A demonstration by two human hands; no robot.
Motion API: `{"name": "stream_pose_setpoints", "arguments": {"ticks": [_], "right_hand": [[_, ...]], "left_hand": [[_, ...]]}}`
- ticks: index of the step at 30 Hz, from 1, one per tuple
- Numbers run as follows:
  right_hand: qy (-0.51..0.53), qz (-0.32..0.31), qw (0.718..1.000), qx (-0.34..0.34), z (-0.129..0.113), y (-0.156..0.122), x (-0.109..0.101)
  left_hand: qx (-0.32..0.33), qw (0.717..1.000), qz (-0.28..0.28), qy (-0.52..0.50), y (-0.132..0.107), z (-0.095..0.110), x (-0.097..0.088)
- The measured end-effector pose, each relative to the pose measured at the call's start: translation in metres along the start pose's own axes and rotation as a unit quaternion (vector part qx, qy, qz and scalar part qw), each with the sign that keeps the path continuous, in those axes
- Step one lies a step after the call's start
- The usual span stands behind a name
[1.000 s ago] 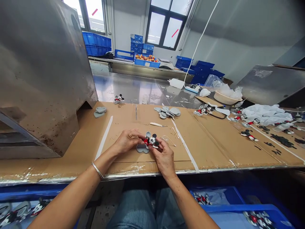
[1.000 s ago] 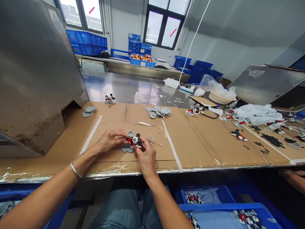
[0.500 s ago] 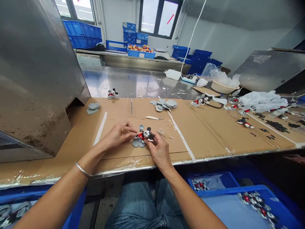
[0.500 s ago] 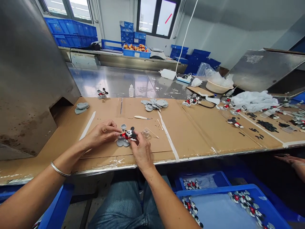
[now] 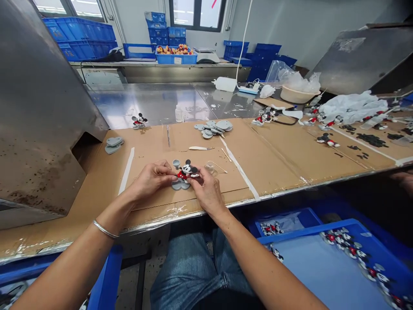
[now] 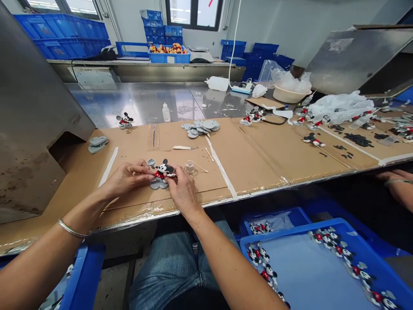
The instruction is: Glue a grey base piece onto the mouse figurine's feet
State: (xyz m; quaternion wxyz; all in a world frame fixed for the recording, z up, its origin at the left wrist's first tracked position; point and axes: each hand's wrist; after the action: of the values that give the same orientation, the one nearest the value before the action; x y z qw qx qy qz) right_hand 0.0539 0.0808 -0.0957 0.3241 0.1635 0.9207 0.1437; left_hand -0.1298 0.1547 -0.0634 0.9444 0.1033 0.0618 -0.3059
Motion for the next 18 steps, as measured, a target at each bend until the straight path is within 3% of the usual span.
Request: {"name": "stream_pose_setpoints", "arguments": {"ticks": [6,18], "right_hand": [[-0.003,0.008,1.0,-0.001,0.001,0.001,0.003],[-0.013,0.006,1.0,-0.003,-0.002,0.002,0.0]], "left_hand": [[0.006,0.998,0.05,-0.022,-0.005,-0.008,0.006],[0.001,0.997,0.073,0.022,-0.012,-0.006,0.01]]}}
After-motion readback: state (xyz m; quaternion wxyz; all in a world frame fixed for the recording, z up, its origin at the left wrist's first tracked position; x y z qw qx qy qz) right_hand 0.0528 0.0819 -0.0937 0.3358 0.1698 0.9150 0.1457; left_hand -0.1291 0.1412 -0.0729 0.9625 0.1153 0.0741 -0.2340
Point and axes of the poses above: each hand's wrist, its own y-axis towards the middle knuckle, its own x-axis out of the palm, z = x × y, and after that the axes turned 14 degrees about -y, right-handed
